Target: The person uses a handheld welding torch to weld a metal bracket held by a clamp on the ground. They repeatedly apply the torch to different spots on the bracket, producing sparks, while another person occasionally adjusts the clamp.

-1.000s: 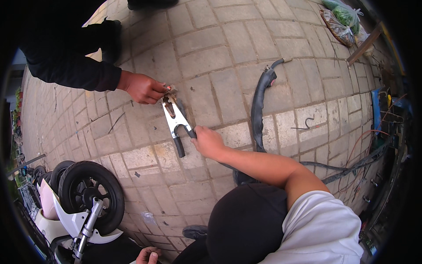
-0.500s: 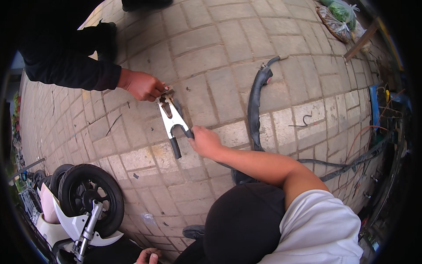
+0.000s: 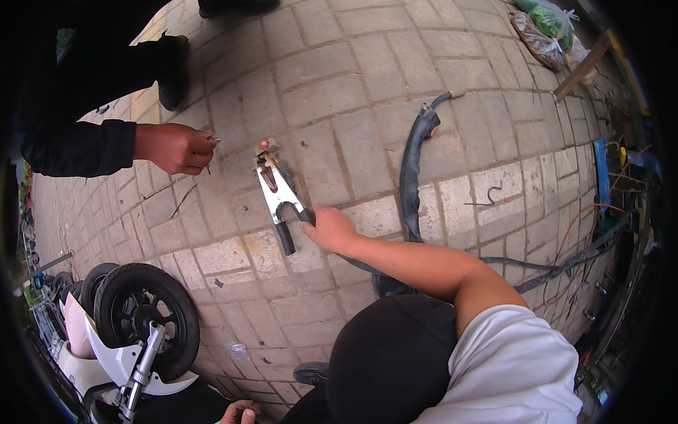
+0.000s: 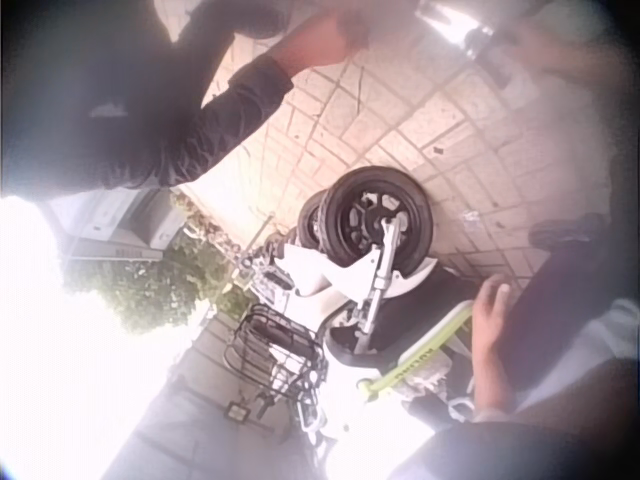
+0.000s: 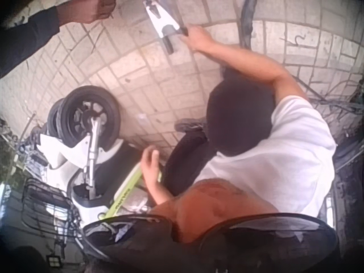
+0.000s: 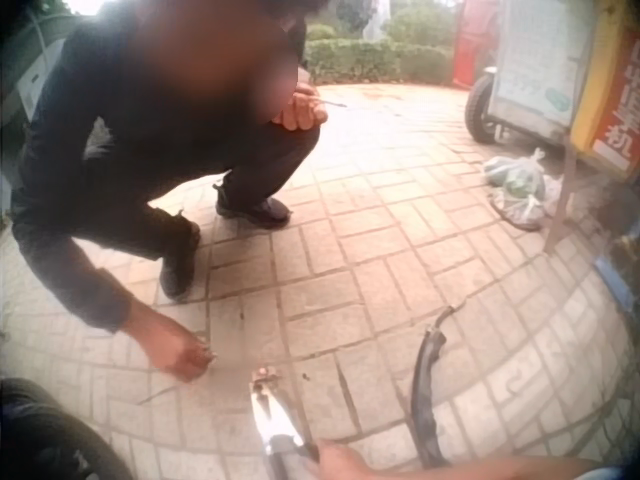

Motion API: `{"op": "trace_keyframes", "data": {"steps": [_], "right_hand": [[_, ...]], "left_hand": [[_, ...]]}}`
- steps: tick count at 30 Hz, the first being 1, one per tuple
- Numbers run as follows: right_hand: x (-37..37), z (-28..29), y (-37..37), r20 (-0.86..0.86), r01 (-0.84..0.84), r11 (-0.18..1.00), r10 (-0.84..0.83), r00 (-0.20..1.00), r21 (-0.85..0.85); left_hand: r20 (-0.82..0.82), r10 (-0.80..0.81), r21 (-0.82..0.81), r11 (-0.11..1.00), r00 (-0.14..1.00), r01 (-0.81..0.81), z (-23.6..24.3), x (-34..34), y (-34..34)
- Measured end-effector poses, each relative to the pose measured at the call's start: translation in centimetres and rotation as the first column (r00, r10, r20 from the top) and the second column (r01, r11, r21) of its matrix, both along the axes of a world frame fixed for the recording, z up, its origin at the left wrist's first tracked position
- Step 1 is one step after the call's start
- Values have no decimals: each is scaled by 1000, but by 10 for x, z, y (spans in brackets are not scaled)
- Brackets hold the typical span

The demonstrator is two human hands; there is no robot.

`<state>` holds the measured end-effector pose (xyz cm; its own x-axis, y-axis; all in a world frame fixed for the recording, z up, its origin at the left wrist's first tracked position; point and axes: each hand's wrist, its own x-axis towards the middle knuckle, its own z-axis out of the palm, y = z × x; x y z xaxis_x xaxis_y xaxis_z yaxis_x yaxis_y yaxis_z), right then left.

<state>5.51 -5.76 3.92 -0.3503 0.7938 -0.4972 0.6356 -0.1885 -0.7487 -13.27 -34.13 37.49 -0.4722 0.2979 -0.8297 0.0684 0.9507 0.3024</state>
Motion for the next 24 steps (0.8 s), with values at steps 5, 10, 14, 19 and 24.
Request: {"op": "trace_keyframes", "data": {"steps": [5, 10, 14, 19, 24], "right_hand": [[-4, -8, 1, -2, 6, 1000, -6, 1000, -5], [-9, -16, 10, -20, -41, 973, 38, 999, -225], [0, -5, 12, -100, 32, 976, -54, 994, -213], [8, 21, 8, -77, 191, 981, -193, 978, -29], [18, 26, 22, -42, 281, 952, -277, 960, 119]], "left_hand": [[-12, -17, 5, 1000, 1000, 17, 2, -2, -3], [-24, -46, 2, 999, 999, 46, 11, 2, -11], [127, 5, -175, 984, 992, 17, 9, -8, -10], [-445, -710, 443, 354, 545, 824, -8, -36, -41], [-659, -694, 349, 58, 289, 935, 4, -39, -37]]}}
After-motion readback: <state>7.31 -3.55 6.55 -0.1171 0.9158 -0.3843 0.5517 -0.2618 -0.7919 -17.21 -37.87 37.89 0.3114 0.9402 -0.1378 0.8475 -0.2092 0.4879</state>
